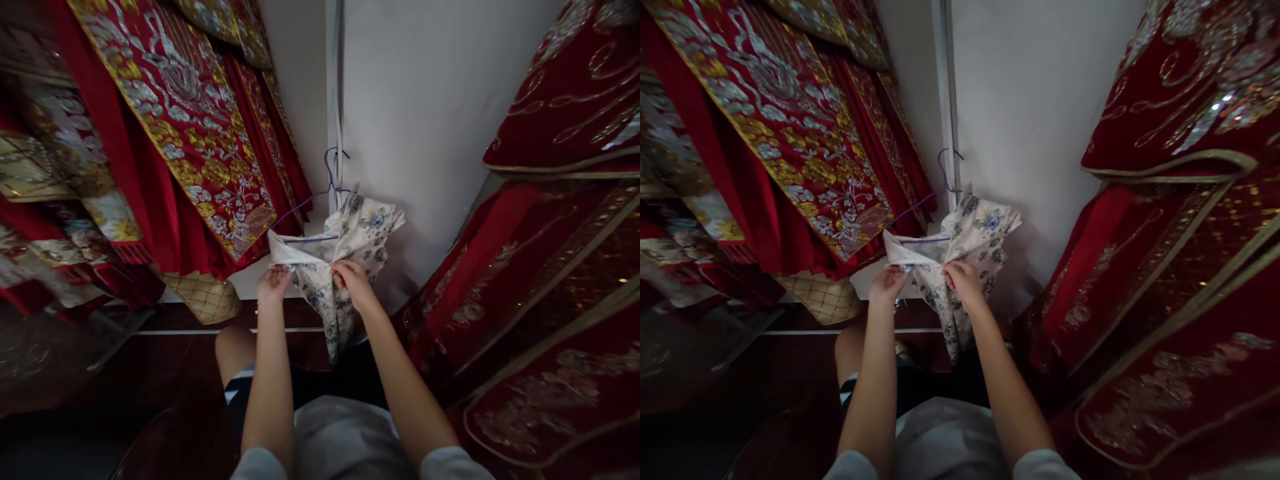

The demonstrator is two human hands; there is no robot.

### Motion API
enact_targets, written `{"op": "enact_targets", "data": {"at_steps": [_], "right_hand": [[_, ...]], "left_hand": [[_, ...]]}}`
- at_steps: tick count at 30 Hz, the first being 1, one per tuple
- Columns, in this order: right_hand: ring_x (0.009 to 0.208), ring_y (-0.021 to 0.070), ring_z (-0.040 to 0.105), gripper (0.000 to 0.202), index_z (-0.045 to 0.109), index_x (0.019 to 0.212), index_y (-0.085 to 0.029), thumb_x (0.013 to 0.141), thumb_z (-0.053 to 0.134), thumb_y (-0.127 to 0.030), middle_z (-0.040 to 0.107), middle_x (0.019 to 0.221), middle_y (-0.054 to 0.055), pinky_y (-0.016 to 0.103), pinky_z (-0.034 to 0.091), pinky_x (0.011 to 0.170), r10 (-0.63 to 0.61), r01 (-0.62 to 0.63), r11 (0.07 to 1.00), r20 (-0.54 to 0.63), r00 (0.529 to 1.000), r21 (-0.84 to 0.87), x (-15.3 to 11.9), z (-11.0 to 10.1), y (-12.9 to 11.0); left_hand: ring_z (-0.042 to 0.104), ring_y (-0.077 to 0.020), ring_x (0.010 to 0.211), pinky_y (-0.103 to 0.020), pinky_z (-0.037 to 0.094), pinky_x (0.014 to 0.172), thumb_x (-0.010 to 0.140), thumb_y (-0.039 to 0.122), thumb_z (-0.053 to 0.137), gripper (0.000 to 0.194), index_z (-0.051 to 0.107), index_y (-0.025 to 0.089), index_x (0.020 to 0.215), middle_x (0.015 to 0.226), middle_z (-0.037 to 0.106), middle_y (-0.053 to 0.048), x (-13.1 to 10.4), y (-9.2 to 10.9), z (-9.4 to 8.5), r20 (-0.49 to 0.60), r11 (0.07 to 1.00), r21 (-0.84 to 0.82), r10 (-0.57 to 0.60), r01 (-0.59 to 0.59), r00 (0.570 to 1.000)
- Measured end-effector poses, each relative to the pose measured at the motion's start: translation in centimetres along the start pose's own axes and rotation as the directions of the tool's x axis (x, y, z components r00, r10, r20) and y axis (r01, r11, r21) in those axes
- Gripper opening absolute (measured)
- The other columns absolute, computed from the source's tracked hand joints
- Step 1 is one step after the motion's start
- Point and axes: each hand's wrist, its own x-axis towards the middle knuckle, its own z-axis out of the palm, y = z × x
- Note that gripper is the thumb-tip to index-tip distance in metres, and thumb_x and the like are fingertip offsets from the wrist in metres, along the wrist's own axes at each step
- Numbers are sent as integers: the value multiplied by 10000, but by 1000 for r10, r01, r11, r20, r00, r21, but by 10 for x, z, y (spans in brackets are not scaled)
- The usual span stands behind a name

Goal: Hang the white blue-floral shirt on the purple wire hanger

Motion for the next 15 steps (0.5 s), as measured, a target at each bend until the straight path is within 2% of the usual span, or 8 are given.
{"op": "enact_targets", "data": {"at_steps": [2, 4, 6, 8, 9, 11, 13, 15], "right_hand": [[392, 57, 297, 271, 532, 612, -197, 621, 644, -443, 384, 428, -81, 195, 193, 379, 52, -46, 994, -61, 997, 100, -4, -10, 16], [387, 57, 268, 284, 491, 627, -216, 617, 629, -463, 333, 441, -95, 194, 189, 372, 86, -56, 983, -171, 981, 173, -8, -26, 31], [375, 65, 226, 305, 422, 615, -241, 621, 594, -492, 273, 438, -105, 203, 188, 361, 98, -49, 982, -278, 956, 180, -11, -42, 44], [363, 79, 210, 348, 351, 596, -259, 644, 555, -538, 233, 425, -106, 221, 209, 353, 96, -48, 988, -337, 937, 147, -13, -56, 54], [359, 87, 223, 371, 329, 590, -265, 662, 538, -562, 237, 420, -101, 232, 229, 354, 93, -50, 990, -348, 933, 131, -14, -60, 59], [373, 107, 298, 403, 335, 576, -269, 690, 544, -594, 309, 423, -74, 253, 282, 371, 85, -53, 994, -376, 923, 94, -15, -64, 65], [446, 131, 420, 425, 401, 565, -261, 700, 587, -619, 439, 473, -31, 265, 363, 431, 31, -41, 999, -393, 919, -17, -16, -62, 66], [577, 155, 537, 461, 498, 588, -238, 714, 597, -669, 563, 580, 10, 271, 445, 543, -40, -1, 991, -305, 951, -133, -19, -54, 62]], "left_hand": [[516, -110, 546, -298, 525, 703, 935, 65, 333, 348, 382, 182, 612, 540, 403, 27, -16, -24, -9, -26, 997, -24, -70, 70, 997], [574, -127, 607, -318, 533, 751, 923, 95, 391, 317, 423, 182, 621, 570, 456, 8, -27, -43, -14, -42, 991, -33, -130, 129, 991], [622, -144, 686, -325, 526, 799, 899, 122, 465, 253, 477, 177, 652, 626, 525, -14, -33, -57, -14, -49, 984, -28, -180, 179, 982], [642, -146, 745, -321, 508, 849, 871, 153, 536, 166, 524, 173, 707, 695, 584, -26, -38, -66, -10, -38, 984, -2, -180, 180, 983], [643, -142, 763, -317, 499, 869, 855, 182, 575, 126, 539, 175, 735, 731, 606, -26, -40, -70, -7, -8, 988, 32, -149, 149, 989], [635, -136, 803, -311, 480, 905, 824, 264, 641, 122, 564, 181, 778, 807, 637, -25, -46, -75, 1, 129, 989, 143, -38, 20, 991], [619, -151, 853, -313, 469, 921, 809, 371, 665, 202, 596, 182, 798, 855, 647, -32, -56, -79, 10, 331, 942, 290, 66, -168, 941], [598, -170, 868, -311, 470, 901, 827, 451, 641, 274, 626, 178, 809, 853, 644, -42, -67, -80, 18, 488, 852, 410, 97, -326, 868]]}}
